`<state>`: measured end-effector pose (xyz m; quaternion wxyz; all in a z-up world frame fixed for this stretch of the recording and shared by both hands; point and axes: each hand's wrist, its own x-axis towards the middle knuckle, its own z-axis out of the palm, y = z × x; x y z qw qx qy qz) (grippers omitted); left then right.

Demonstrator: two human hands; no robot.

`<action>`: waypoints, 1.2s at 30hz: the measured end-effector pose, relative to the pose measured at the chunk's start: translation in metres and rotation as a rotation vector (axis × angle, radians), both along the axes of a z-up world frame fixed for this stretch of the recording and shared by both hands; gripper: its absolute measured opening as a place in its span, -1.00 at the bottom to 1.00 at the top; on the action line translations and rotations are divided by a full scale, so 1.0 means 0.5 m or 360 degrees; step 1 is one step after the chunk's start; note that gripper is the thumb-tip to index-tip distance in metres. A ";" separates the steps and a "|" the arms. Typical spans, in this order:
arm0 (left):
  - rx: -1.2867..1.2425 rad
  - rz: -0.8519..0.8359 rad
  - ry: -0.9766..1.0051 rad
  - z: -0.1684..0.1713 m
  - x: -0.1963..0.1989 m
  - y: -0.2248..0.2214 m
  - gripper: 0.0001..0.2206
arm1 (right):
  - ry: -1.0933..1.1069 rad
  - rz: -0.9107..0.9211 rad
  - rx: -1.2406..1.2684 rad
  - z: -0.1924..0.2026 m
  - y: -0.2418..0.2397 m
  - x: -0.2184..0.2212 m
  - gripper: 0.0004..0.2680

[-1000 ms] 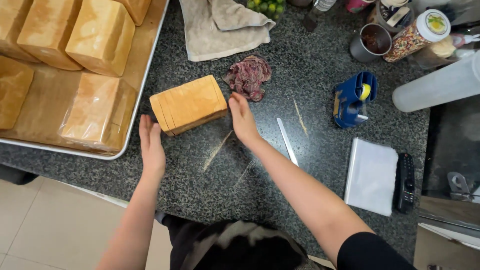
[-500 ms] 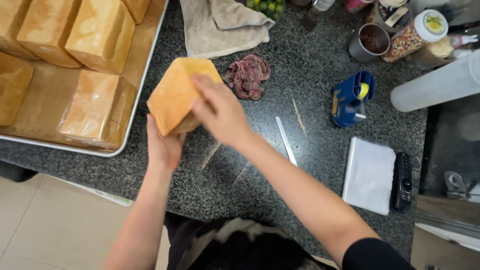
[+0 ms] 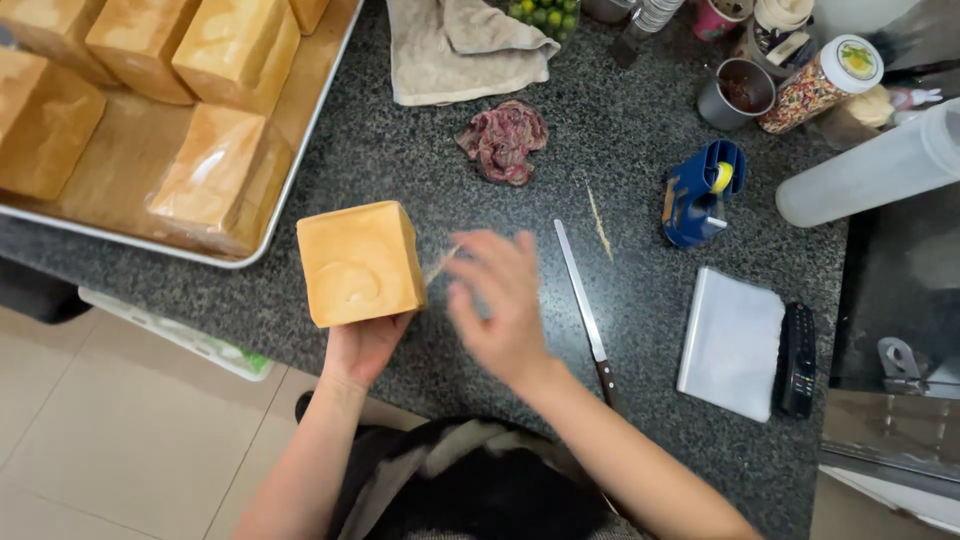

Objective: The person slices a loaf of bread using a long knife and then places the sliced loaf into a plastic bag.

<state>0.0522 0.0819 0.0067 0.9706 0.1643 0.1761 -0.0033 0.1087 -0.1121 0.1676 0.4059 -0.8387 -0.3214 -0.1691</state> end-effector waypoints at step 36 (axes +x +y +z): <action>0.0061 0.0069 0.0088 0.007 -0.217 -0.016 -0.42 | 0.0515 -0.0327 -0.0317 -0.298 -0.347 -0.174 -0.85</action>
